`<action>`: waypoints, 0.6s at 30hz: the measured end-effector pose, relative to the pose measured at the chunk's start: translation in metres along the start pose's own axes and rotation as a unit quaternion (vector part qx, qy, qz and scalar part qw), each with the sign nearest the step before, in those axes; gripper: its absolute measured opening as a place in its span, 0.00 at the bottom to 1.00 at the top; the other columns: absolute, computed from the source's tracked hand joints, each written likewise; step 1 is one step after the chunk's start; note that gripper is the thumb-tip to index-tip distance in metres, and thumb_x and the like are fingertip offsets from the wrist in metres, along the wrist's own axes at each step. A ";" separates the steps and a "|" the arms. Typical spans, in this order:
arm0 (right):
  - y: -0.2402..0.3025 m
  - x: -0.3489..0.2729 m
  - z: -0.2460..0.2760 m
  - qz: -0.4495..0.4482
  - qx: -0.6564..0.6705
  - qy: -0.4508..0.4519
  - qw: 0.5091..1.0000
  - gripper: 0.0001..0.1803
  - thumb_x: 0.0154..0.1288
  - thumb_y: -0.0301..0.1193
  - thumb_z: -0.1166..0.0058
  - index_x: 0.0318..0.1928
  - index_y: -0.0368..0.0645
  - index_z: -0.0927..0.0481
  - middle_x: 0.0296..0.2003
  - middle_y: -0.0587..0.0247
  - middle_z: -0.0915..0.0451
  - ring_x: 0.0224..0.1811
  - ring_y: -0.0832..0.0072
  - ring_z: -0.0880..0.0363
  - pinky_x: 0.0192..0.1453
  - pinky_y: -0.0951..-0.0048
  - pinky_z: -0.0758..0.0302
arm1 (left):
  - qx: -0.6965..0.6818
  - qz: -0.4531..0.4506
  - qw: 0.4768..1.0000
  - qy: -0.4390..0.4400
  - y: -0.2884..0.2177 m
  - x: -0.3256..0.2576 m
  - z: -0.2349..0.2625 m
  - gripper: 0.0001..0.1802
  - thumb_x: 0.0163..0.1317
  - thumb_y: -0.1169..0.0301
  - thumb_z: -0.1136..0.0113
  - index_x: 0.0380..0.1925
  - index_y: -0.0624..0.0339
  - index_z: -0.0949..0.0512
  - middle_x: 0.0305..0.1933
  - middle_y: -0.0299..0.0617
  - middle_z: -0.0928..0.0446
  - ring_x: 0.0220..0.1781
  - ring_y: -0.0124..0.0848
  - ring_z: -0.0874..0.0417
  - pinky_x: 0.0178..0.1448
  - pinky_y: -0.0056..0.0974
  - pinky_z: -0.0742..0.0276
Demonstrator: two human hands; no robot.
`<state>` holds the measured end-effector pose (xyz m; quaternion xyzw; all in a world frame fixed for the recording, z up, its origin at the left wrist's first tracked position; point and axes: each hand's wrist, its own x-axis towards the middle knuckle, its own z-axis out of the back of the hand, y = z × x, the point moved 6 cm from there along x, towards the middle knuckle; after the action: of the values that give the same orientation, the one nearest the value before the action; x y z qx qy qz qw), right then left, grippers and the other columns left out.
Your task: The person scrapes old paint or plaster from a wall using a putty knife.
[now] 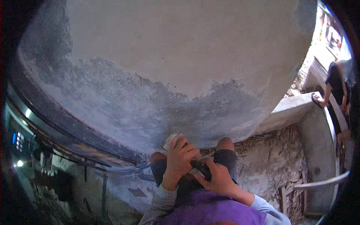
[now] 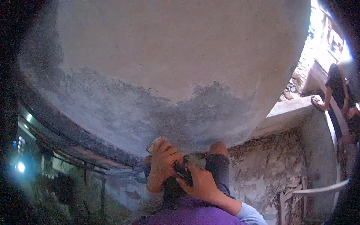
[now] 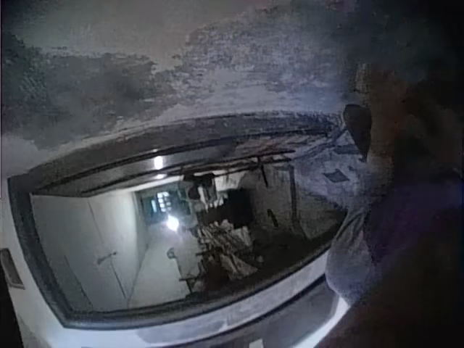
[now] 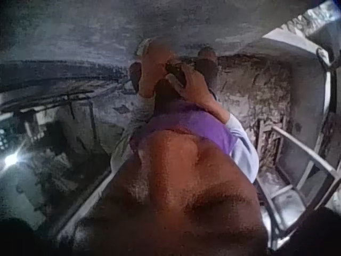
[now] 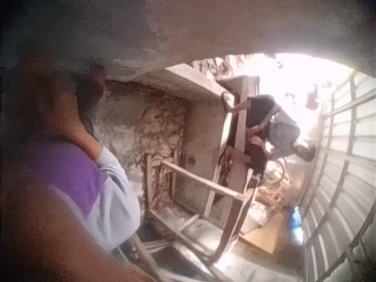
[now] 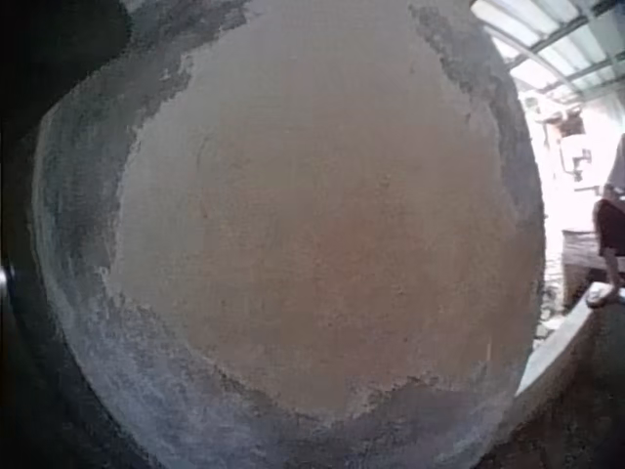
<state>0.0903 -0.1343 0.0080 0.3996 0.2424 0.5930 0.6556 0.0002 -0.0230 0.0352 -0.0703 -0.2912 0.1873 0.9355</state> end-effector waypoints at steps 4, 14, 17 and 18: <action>-0.015 0.001 0.003 0.009 -0.004 0.052 0.999 0.24 0.61 0.36 0.36 0.54 0.40 0.27 0.34 0.44 0.18 0.37 0.45 0.17 0.40 0.52 0.22 | 0.018 0.043 0.998 0.047 -0.008 -0.004 -0.006 0.04 0.44 0.72 0.36 0.22 0.51 0.22 0.31 0.34 0.26 0.49 0.39 0.25 0.73 0.49 0.41; 0.005 0.039 0.038 0.151 0.010 -0.072 0.986 0.23 0.63 0.33 0.40 0.55 0.34 0.25 0.36 0.42 0.18 0.35 0.45 0.18 0.37 0.54 0.21 | 0.144 -0.070 0.987 -0.016 -0.014 0.061 0.033 0.04 0.46 0.69 0.42 0.23 0.54 0.22 0.32 0.37 0.26 0.50 0.39 0.25 0.64 0.47 0.34; 0.028 0.053 0.049 0.135 0.105 -0.086 0.981 0.23 0.64 0.30 0.41 0.57 0.35 0.27 0.37 0.42 0.17 0.35 0.49 0.16 0.39 0.59 0.21 | 0.133 -0.091 0.987 -0.010 -0.005 0.082 0.051 0.04 0.47 0.69 0.40 0.23 0.56 0.22 0.31 0.36 0.26 0.48 0.38 0.24 0.62 0.49 0.33; 0.031 0.059 0.048 0.089 0.135 -0.071 0.984 0.23 0.64 0.28 0.42 0.59 0.36 0.28 0.40 0.43 0.17 0.33 0.53 0.16 0.38 0.62 0.21 | 0.134 -0.094 0.987 -0.006 0.002 0.086 0.052 0.04 0.47 0.69 0.40 0.23 0.56 0.22 0.31 0.36 0.26 0.48 0.38 0.24 0.62 0.49 0.33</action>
<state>0.1211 -0.0893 0.0694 0.5457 0.2369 0.5806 0.5559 0.0351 0.0141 0.1224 0.0840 -0.2746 0.1363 0.9481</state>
